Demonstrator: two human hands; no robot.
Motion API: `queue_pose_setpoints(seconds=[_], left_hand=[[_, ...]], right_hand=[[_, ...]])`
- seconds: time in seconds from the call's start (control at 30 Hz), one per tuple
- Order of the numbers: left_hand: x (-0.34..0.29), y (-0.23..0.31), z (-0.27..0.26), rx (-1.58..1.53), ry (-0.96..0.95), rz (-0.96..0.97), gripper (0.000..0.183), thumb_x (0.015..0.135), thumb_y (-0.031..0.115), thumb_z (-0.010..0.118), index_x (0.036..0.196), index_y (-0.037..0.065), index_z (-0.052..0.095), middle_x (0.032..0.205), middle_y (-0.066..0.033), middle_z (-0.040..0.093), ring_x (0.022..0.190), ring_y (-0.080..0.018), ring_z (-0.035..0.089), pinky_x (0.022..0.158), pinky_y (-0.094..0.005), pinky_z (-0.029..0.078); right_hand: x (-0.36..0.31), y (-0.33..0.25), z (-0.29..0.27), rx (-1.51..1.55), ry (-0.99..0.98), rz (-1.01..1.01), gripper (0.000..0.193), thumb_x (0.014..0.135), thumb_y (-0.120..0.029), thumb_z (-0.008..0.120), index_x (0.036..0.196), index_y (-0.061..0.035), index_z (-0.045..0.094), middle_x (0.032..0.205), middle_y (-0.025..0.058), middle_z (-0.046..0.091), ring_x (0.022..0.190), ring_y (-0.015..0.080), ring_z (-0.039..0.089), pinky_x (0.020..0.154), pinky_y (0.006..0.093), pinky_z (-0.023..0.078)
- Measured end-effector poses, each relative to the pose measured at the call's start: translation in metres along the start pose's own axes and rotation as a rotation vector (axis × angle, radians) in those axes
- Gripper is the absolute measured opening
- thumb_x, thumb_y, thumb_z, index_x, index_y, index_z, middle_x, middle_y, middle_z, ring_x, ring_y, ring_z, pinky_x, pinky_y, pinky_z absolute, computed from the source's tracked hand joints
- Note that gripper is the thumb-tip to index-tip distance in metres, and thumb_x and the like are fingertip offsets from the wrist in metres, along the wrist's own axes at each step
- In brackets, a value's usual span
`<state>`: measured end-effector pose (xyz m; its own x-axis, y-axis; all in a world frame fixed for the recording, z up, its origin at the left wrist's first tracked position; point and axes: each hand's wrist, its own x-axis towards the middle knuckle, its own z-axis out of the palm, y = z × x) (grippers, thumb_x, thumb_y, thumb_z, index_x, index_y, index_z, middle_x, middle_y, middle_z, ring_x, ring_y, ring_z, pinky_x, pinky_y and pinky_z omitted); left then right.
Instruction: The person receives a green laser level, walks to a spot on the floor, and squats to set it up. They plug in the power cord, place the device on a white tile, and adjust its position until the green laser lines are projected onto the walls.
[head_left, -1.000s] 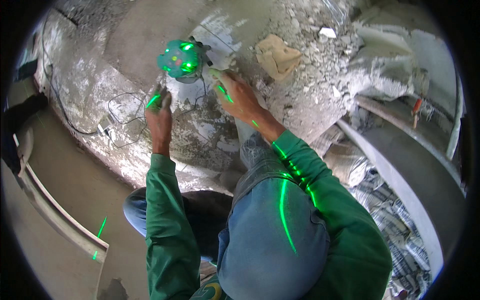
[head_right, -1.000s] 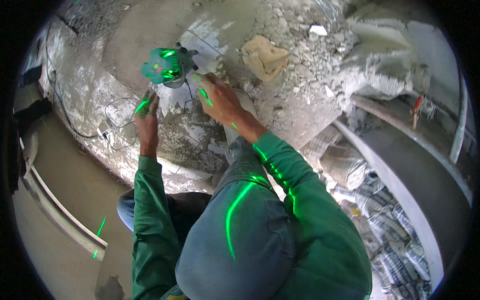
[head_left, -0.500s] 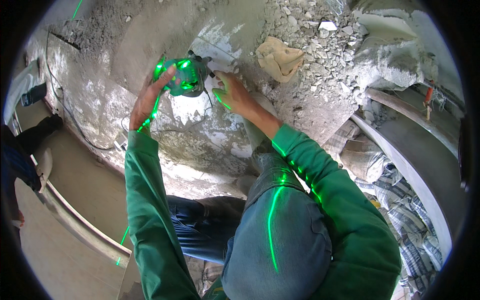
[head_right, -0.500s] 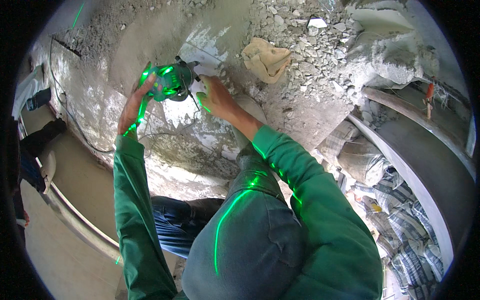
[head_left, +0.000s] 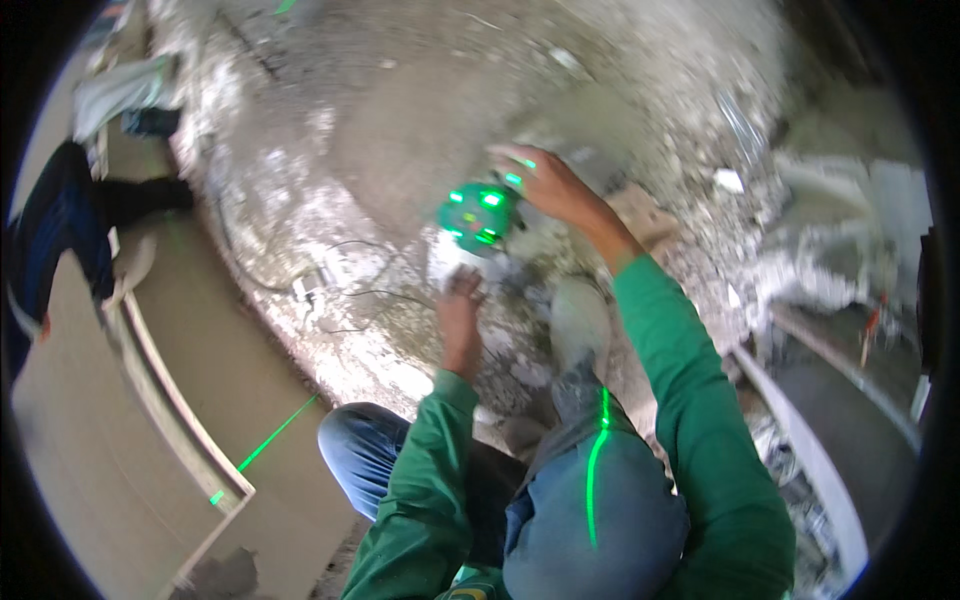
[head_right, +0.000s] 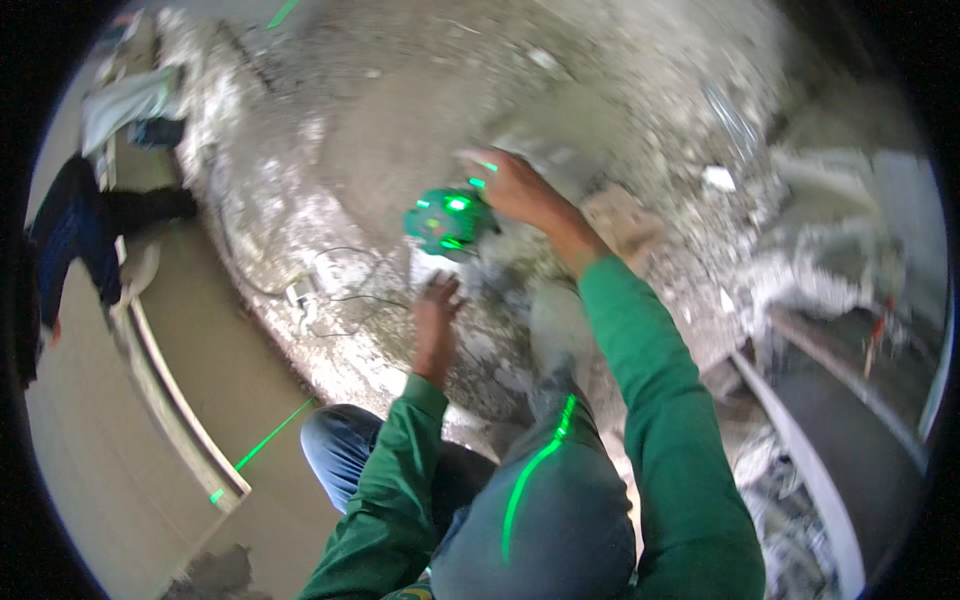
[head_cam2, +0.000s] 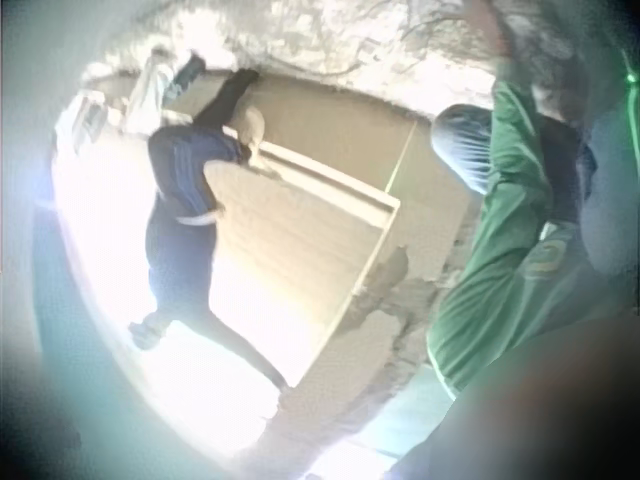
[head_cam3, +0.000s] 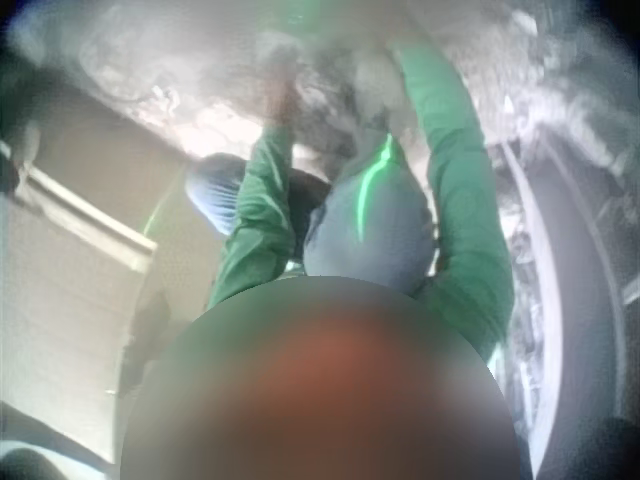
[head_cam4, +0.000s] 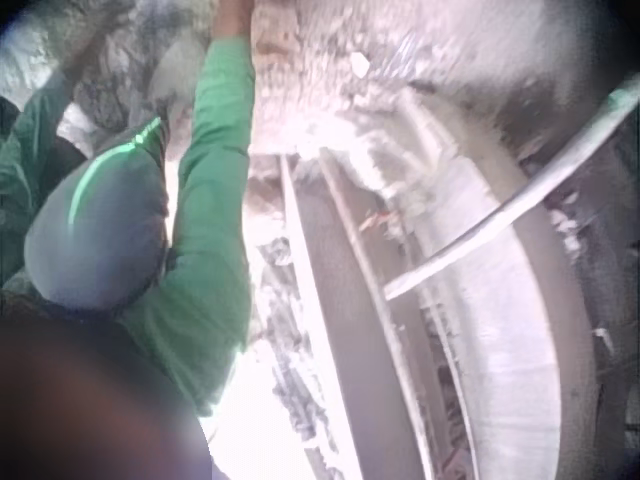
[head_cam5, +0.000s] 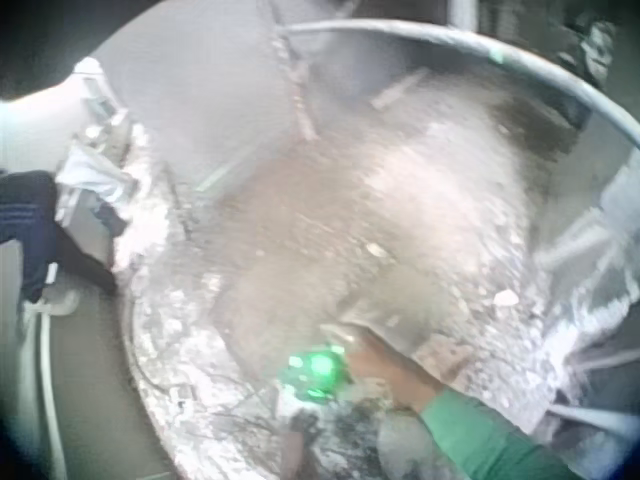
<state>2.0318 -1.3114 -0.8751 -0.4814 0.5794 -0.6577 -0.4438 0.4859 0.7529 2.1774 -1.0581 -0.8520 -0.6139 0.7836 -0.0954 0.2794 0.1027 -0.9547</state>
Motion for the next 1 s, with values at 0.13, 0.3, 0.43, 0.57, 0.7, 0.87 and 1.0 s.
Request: queue_pose_setpoints(seconds=[0.13, 0.3, 0.43, 0.57, 0.7, 0.87, 1.0], left_hand=[[-0.006, -0.030, 0.008, 0.732, -0.089, 0.346, 0.070, 0.094, 0.027, 0.080, 0.151, -0.004, 0.054, 0.142, -0.0287, 0.065, 0.129, -0.0393, 0.065, 0.110, -0.0477, 0.051], [-0.023, -0.022, 0.021, 0.994, -0.052, 0.248, 0.066, 0.092, 0.029, 0.080, 0.149, 0.003, 0.057, 0.132, -0.0218, 0.074, 0.122, -0.0409, 0.070, 0.109, -0.0516, 0.050], [-0.029, -0.007, 0.024, 0.945, -0.061, 0.193, 0.062, 0.092, 0.033, 0.077, 0.144, 0.005, 0.060, 0.121, -0.0177, 0.078, 0.117, -0.0416, 0.071, 0.102, -0.0512, 0.053], [-0.013, -0.006, 0.024, 0.704, -0.197, 0.176, 0.067, 0.093, 0.025, 0.079, 0.152, 0.004, 0.053, 0.127, -0.0193, 0.077, 0.115, -0.0355, 0.075, 0.097, -0.0481, 0.057], [-0.001, -0.014, 0.028, 0.557, -0.192, 0.294, 0.073, 0.091, 0.021, 0.080, 0.155, 0.002, 0.050, 0.134, -0.0254, 0.071, 0.117, -0.0374, 0.073, 0.099, -0.0468, 0.057], [0.000, -0.020, 0.027, 0.558, -0.143, 0.206, 0.078, 0.087, 0.019, 0.082, 0.154, -0.002, 0.049, 0.142, -0.0302, 0.064, 0.131, -0.0442, 0.064, 0.110, -0.0491, 0.051], [-0.007, -0.026, 0.024, 0.769, -0.116, 0.372, 0.087, 0.085, 0.022, 0.084, 0.159, -0.003, 0.045, 0.148, -0.0286, 0.059, 0.124, -0.0457, 0.066, 0.106, -0.0486, 0.055]], right_hand=[[-0.004, 0.024, 0.019, -0.134, 0.042, 0.017, 0.035, 0.105, -0.014, 0.061, 0.136, 0.0001, 0.070, 0.132, 0.0251, 0.073, 0.129, 0.0389, 0.068, 0.109, 0.0442, 0.051], [-0.008, 0.032, 0.022, -0.177, -0.052, -0.086, 0.055, 0.085, 0.014, 0.055, 0.136, -0.0013, 0.066, 0.133, 0.0254, 0.068, 0.129, 0.0460, 0.062, 0.110, 0.0482, 0.050], [-0.007, 0.029, 0.017, -0.203, -0.091, -0.144, 0.052, 0.088, 0.011, 0.059, 0.137, -0.0024, 0.066, 0.136, 0.0246, 0.068, 0.132, 0.0433, 0.062, 0.112, 0.0470, 0.049], [-0.009, 0.035, 0.025, -0.069, -0.140, -0.006, 0.043, 0.095, 0.003, 0.063, 0.138, -0.0020, 0.065, 0.137, 0.0242, 0.068, 0.133, 0.0425, 0.062, 0.113, 0.0474, 0.048], [-0.022, 0.036, 0.030, -0.150, 0.043, -0.065, 0.043, 0.098, 0.003, 0.061, 0.140, -0.0021, 0.064, 0.137, 0.0248, 0.067, 0.132, 0.0438, 0.062, 0.112, 0.0486, 0.048], [-0.044, -0.004, 0.019, -0.310, 0.212, -0.061, 0.041, 0.101, -0.003, 0.058, 0.142, -0.0012, 0.062, 0.137, 0.0277, 0.064, 0.129, 0.0478, 0.060, 0.110, 0.0511, 0.049], [-0.060, -0.053, 0.017, -0.333, 0.190, -0.216, 0.042, 0.101, -0.001, 0.055, 0.142, -0.0005, 0.062, 0.141, 0.0263, 0.060, 0.133, 0.0475, 0.058, 0.113, 0.0510, 0.047]])
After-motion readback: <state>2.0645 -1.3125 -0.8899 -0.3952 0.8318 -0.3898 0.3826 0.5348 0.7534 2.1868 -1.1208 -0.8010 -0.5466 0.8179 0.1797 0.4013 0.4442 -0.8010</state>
